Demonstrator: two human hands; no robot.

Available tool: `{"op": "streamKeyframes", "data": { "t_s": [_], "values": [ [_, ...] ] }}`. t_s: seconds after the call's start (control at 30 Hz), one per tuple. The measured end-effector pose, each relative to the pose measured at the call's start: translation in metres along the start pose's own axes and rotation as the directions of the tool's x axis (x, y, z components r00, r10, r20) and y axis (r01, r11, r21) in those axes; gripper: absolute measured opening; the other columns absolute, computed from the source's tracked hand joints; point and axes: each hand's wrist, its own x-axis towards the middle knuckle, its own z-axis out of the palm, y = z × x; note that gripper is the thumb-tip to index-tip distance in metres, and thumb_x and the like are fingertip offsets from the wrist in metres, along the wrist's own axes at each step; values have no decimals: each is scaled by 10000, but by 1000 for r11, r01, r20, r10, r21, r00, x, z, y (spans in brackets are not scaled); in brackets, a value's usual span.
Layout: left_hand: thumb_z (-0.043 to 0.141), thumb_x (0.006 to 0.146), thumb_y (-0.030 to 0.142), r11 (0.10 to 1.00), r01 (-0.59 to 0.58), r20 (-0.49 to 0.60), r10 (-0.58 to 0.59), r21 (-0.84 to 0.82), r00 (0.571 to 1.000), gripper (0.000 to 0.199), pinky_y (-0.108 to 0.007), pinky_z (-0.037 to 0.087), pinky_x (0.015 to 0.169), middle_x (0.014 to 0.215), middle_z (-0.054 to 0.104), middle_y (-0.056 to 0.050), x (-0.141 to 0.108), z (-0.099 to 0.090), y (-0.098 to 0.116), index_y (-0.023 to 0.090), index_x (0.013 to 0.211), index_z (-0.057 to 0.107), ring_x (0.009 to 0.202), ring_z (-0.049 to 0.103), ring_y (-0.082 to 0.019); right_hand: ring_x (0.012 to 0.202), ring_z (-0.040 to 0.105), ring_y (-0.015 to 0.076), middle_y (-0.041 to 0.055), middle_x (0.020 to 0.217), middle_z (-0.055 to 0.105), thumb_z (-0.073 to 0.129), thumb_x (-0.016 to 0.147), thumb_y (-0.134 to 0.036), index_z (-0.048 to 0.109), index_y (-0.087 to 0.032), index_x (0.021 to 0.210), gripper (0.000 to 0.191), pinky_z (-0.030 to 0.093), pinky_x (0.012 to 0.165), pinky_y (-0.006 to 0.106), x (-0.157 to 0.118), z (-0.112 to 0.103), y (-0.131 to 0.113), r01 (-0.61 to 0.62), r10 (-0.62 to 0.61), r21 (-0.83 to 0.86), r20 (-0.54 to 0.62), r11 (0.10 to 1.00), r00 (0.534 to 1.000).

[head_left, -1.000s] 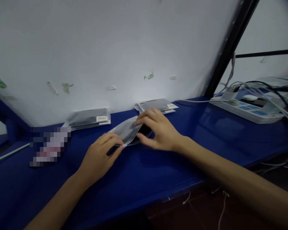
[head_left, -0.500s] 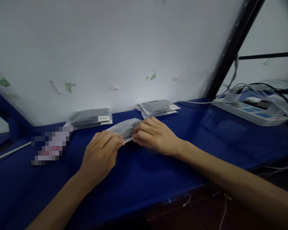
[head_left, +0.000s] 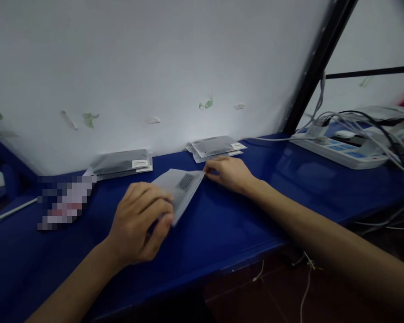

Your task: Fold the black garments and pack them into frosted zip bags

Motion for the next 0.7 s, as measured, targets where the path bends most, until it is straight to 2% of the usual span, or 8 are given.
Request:
{"op": "streamKeyframes", "data": {
  "t_s": [0.1, 0.17, 0.23, 0.33, 0.43, 0.53, 0.63, 0.7],
  "values": [
    [437, 967, 394, 995, 80, 297, -61, -52, 953, 296, -474, 443, 967, 1254, 644, -90, 6, 2, 1, 207, 1077, 639, 1161, 566, -273, 921, 646, 200, 53, 1033, 716, 541, 928, -281, 686, -235, 1089, 221, 468, 751, 318, 0, 7, -14, 99, -109, 134, 68, 986, 992],
    [426, 966, 509, 985, 169, 470, -167, 39, 866, 480, -524, 336, 1098, 1474, 481, -82, 9, 8, -3, 222, 1334, 541, 1350, 424, -297, 997, 640, 210, 68, 1101, 705, 522, 940, -285, 653, -222, 1187, 287, 480, 835, 336, -1, 11, -20, 121, -138, 200, 75, 972, 988],
    [404, 952, 595, 963, 230, 582, -269, 143, 767, 631, -565, 209, 1164, 1577, 316, -62, 8, 15, -10, 247, 1477, 389, 1449, 264, -317, 1061, 620, 228, 87, 1146, 691, 525, 938, -292, 626, -192, 1238, 332, 477, 897, 357, -1, 12, -23, 103, -123, 229, 75, 968, 990],
    [329, 951, 645, 921, 300, 628, -388, 247, 675, 694, -585, 122, 1180, 1610, 203, -43, 3, 22, -21, 266, 1531, 273, 1482, 145, -325, 1112, 589, 259, 114, 1164, 678, 549, 923, -307, 624, -153, 1227, 349, 473, 932, 391, -1, 12, -19, 20, -35, 211, 71, 977, 997],
    [277, 954, 658, 888, 360, 633, -457, 285, 626, 706, -573, 110, 1185, 1617, 167, -29, -1, 25, -25, 274, 1543, 222, 1487, 115, -314, 1090, 585, 271, 136, 1135, 672, 578, 906, -313, 652, -131, 1163, 323, 473, 927, 402, -1, 10, -14, -72, 59, 186, 73, 980, 996],
    [229, 957, 662, 868, 405, 657, -487, 288, 576, 702, -562, 92, 1191, 1623, 134, -6, -1, 23, -22, 283, 1547, 197, 1492, 91, -299, 1065, 585, 270, 140, 1110, 664, 579, 902, -314, 673, -132, 1115, 295, 468, 928, 409, 0, 10, -12, -103, 87, 189, 91, 976, 992],
    [152, 984, 607, 839, 462, 651, -525, 288, 548, 643, -546, 135, 1188, 1622, 162, 20, 3, 19, -16, 297, 1544, 211, 1492, 118, -278, 1064, 580, 271, 133, 1099, 658, 572, 902, -323, 680, -147, 1091, 280, 462, 932, 420, 1, 12, -12, -102, 83, 201, 101, 974, 991],
    [131, 998, 555, 815, 494, 623, -561, 301, 545, 615, -530, 225, 1164, 1589, 291, 5, 5, 15, -15, 282, 1527, 285, 1465, 231, -278, 1063, 577, 269, 128, 1094, 657, 572, 899, -322, 682, -155, 1084, 272, 459, 935, 423, 1, 12, -11, -97, 76, 215, 101, 972, 992]
  ]
}}
